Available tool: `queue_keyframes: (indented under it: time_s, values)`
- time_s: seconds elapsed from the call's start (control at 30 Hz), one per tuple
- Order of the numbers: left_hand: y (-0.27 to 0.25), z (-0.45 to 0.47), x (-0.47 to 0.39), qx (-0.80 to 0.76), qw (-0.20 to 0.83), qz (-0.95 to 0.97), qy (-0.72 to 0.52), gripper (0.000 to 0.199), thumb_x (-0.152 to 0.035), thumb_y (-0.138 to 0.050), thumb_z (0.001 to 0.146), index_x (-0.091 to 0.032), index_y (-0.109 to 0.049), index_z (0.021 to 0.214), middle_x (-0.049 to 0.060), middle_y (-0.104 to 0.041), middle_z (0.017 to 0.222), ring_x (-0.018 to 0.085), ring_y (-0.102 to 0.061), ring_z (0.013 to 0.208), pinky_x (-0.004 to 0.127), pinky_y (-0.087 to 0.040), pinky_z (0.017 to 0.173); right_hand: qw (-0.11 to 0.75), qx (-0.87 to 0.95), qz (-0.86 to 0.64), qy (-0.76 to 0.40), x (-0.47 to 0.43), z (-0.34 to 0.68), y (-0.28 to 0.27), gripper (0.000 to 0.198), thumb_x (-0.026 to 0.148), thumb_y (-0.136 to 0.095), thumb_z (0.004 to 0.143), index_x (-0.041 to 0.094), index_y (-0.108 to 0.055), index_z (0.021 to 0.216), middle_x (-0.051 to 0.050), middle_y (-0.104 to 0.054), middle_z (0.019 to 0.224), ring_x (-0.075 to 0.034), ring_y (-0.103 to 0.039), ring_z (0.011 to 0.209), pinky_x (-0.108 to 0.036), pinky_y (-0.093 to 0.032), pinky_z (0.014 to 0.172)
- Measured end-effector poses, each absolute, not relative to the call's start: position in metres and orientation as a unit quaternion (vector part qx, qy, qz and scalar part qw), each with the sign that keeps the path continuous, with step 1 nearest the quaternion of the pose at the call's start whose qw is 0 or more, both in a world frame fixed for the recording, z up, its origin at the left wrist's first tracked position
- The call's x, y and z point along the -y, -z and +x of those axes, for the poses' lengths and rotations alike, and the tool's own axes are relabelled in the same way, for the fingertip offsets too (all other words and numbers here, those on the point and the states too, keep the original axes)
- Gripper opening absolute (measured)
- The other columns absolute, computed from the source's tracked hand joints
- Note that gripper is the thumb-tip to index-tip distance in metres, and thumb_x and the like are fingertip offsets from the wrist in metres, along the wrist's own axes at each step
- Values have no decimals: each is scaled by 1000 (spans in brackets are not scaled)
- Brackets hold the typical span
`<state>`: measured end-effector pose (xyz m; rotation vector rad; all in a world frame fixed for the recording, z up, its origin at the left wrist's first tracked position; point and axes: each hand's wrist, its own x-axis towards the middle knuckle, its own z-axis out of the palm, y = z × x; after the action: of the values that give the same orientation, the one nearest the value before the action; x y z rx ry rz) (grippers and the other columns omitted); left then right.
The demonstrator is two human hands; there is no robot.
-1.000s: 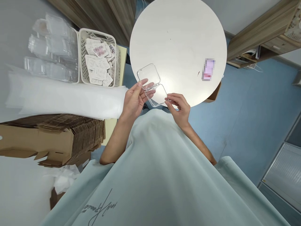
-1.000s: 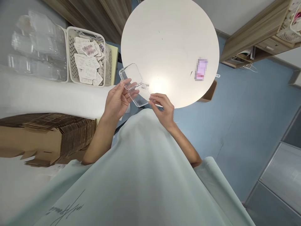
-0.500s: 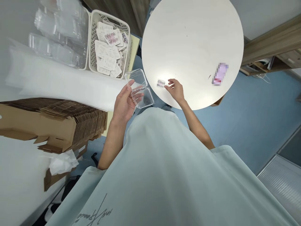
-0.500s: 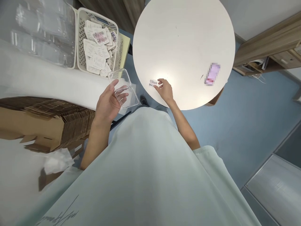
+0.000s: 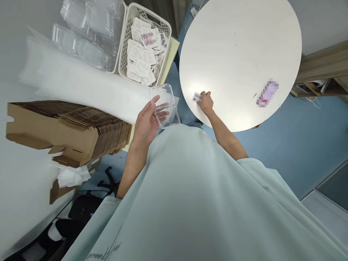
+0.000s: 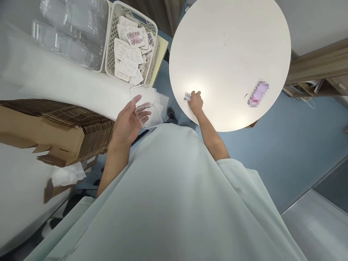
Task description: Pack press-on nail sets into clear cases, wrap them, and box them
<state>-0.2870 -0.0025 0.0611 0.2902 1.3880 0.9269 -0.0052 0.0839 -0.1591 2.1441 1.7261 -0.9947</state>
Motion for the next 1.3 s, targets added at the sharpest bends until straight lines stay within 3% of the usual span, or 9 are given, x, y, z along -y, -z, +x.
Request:
queue_keyframes:
  time_s: [0.1, 0.2, 0.3, 0.4, 0.53, 0.67, 0.87, 1.17, 1.3]
  values:
    - [-57, -288, -1, -608, 666, 129, -412, 66, -61, -84, 106, -28, -71, 161, 11, -87, 140, 20, -87, 107, 29, -66, 93, 102, -572, 739, 341, -79, -4, 158, 49, 18, -76, 103, 19, -57, 148, -24, -58, 166, -32, -75, 124, -47, -64, 108]
    - [-52, -286, -7, -599, 673, 137, -411, 62, -61, -84, 106, -26, -74, 156, 11, -87, 140, 21, -87, 109, 28, -67, 93, 65, -543, 750, 372, -72, 3, 156, 37, 20, -70, 108, 20, -56, 142, -19, -70, 154, -29, -75, 122, -43, -61, 107]
    - [-45, -278, -14, -582, 689, 149, -405, 54, -58, -84, 106, -25, -78, 149, 11, -87, 141, 23, -87, 114, 30, -69, 95, -6, -507, 755, 415, -62, 16, 152, 20, 23, -63, 112, 24, -58, 131, -12, -80, 135, -25, -77, 115, -39, -61, 104]
    - [-39, -266, -22, -566, 708, 159, -391, 46, -51, -83, 106, -25, -81, 143, 11, -86, 142, 27, -86, 122, 34, -71, 99, -97, -446, 756, 468, -52, 32, 141, 15, 26, -66, 110, 26, -59, 123, -6, -82, 125, -18, -81, 99, -32, -63, 94]
    - [-34, -243, -31, -551, 724, 175, -376, 39, -45, -85, 104, -20, -83, 134, 16, -85, 144, 30, -84, 133, 38, -70, 109, -219, -382, 716, 543, -40, 56, 109, 32, 48, -78, 102, 27, -61, 118, 1, -80, 105, -14, -82, 85, -27, -65, 82]
    - [-29, -219, -37, -533, 741, 197, -357, 33, -41, -86, 104, -19, -83, 128, 18, -84, 147, 32, -81, 139, 40, -68, 114, -334, -395, 661, 544, -27, 82, 63, 57, 74, -85, 92, 27, -67, 118, 3, -76, 91, -16, -79, 80, -31, -67, 77]
    - [-26, -185, -44, -508, 763, 221, -332, 33, -33, -89, 100, -19, -84, 130, 17, -83, 149, 30, -80, 140, 40, -68, 115, -420, -463, 612, 485, -13, 111, -6, 67, 89, -82, 93, 30, -74, 124, 1, -74, 97, -16, -75, 79, -32, -70, 73]
    - [-38, -154, -54, -489, 775, 255, -308, 23, -31, -88, 101, -20, -88, 121, 15, -87, 137, 28, -82, 134, 43, -69, 118, -439, -493, 599, 454, -8, 117, -39, 66, 89, -81, 95, 31, -78, 126, -2, -76, 105, -20, -79, 89, -36, -73, 80]
    - [-44, -149, -55, -469, 790, 260, -297, 25, -36, -90, 101, -19, -88, 120, 16, -88, 134, 33, -82, 136, 48, -70, 117, -425, -521, 596, 440, -7, 105, -51, 63, 88, -79, 98, 32, -81, 126, -3, -79, 113, -21, -81, 97, -36, -72, 80]
